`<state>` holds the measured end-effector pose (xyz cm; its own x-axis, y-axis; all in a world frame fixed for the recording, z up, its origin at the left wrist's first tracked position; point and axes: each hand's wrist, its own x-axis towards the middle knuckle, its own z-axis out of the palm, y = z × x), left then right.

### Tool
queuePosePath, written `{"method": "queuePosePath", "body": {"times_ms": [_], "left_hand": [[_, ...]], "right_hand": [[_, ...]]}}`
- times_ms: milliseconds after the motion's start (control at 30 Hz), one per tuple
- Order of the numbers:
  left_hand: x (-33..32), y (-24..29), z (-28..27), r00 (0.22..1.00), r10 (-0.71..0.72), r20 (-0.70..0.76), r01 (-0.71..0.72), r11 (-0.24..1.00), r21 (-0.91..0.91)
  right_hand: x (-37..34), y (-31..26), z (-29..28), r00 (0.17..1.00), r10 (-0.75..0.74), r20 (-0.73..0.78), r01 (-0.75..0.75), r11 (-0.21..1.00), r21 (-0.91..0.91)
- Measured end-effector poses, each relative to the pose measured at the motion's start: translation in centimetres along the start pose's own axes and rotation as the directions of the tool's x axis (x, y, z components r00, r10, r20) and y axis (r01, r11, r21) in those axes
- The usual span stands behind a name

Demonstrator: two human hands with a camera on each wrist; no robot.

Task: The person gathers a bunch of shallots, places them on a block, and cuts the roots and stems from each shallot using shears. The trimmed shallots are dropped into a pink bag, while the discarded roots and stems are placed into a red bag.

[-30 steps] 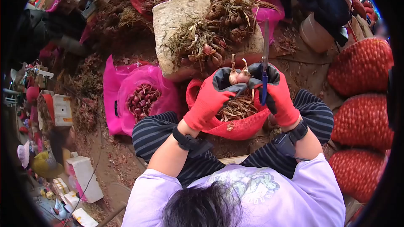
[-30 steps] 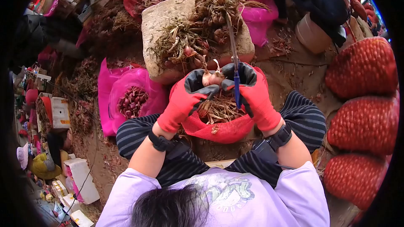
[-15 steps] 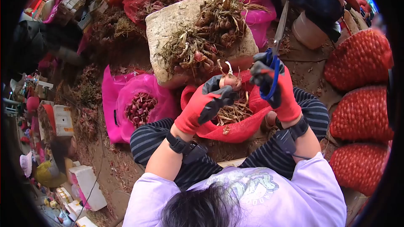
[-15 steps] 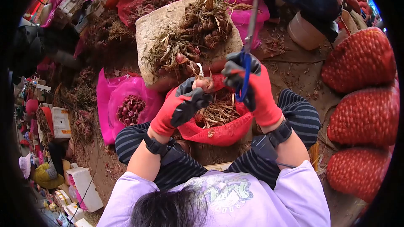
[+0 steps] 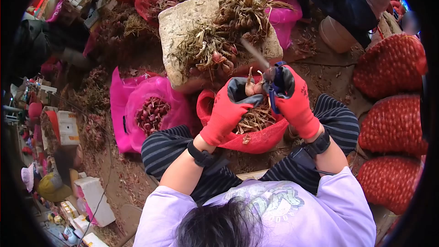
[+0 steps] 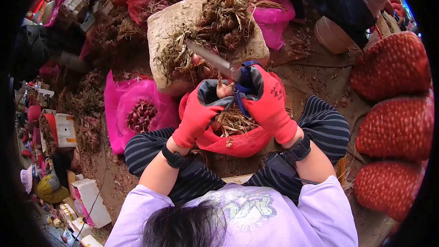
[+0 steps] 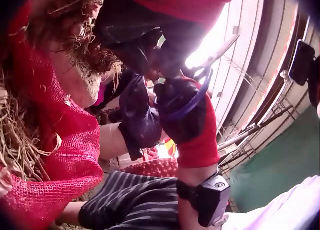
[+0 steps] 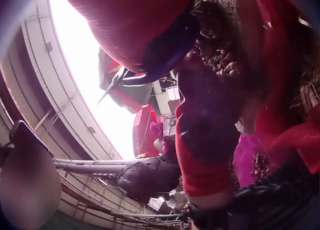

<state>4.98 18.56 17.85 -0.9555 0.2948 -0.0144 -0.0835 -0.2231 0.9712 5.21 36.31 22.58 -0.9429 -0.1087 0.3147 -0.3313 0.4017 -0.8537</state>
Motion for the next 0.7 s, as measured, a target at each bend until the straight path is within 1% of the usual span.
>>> {"method": "queuePosePath", "body": {"times_ms": [33,100,133,200,233,300,333,400,433,467,500,533,567,600,633,667,700], "left_hand": [[0.0,0.1,0.1,1.0,0.028,0.012,-0.028,0.999,0.014],[-0.2,1.5,0.4,1.0,-0.014,0.02,0.017,0.983,-0.18],[-0.3,2.2,0.4,0.999,-0.034,0.028,0.04,0.961,-0.273],[-0.2,2.6,0.0,0.988,-0.14,0.067,0.151,0.968,-0.199],[-0.1,2.6,-0.2,0.977,-0.194,0.084,0.206,0.965,-0.161],[0.2,0.5,-0.9,0.991,-0.136,-0.011,0.133,0.98,-0.146],[0.3,-0.3,-1.2,0.993,-0.107,-0.057,0.098,0.986,-0.135],[0.6,-0.9,-1.6,0.991,-0.133,-0.018,0.123,0.95,-0.286],[0.7,-0.8,-1.8,0.99,-0.142,0.002,0.133,0.924,-0.357],[0.7,-0.5,-2.1,0.987,-0.156,0.044,0.161,0.894,-0.418],[0.6,0.2,-2.3,0.982,-0.169,0.089,0.191,0.858,-0.476],[0.5,1.0,-2.3,0.975,-0.179,0.135,0.223,0.817,-0.532],[0.5,1.8,-2.1,0.966,-0.184,0.182,0.257,0.771,-0.583],[0.7,2.7,-1.8,0.965,-0.205,0.166,0.263,0.783,-0.563],[0.6,3.0,-1.7,0.973,-0.16,0.166,0.226,0.801,-0.554],[0.4,3.1,-1.5,0.979,-0.115,0.169,0.19,0.817,-0.545],[0.2,3.1,-1.3,0.982,-0.07,0.173,0.153,0.83,-0.537]], "right_hand": [[0.1,0.1,0.1,0.999,-0.028,-0.027,0.028,1.0,-0.011],[0.2,0.2,0.6,0.993,-0.087,-0.08,0.084,0.996,-0.035],[0.3,0.1,0.7,0.996,-0.033,-0.087,0.039,0.997,0.068],[0.3,0.1,0.8,0.993,0.078,-0.087,-0.051,0.96,0.274],[0.3,0.1,0.9,0.992,0.104,-0.071,-0.083,0.964,0.253],[0.0,0.4,1.2,0.987,0.157,-0.039,-0.146,0.967,0.208],[-0.4,0.5,1.5,0.996,0.09,-0.012,-0.087,0.985,0.151],[-1.0,0.4,2.0,0.997,-0.046,0.059,0.043,0.998,0.043],[-1.0,0.2,2.0,0.988,0.055,0.146,-0.08,0.983,0.168],[-0.9,-0.3,1.7,0.959,0.144,0.243,-0.211,0.937,0.277],[-0.7,-0.9,1.3,0.912,0.219,0.346,-0.346,0.864,0.366],[-0.4,-1.8,0.7,0.878,0.266,0.397,-0.423,0.819,0.387],[-0.5,-1.1,0.8,0.882,0.269,0.386,-0.443,0.751,0.489],[-0.4,-0.2,0.8,0.886,0.272,0.376,-0.454,0.672,0.585],[-0.2,0.4,0.5,0.89,0.275,0.364,-0.455,0.584,0.672],[0.1,0.8,-0.3,0.926,0.289,0.242,-0.366,0.842,0.395],[0.3,0.8,-0.3,0.934,0.299,0.197,-0.357,0.817,0.453]]}}
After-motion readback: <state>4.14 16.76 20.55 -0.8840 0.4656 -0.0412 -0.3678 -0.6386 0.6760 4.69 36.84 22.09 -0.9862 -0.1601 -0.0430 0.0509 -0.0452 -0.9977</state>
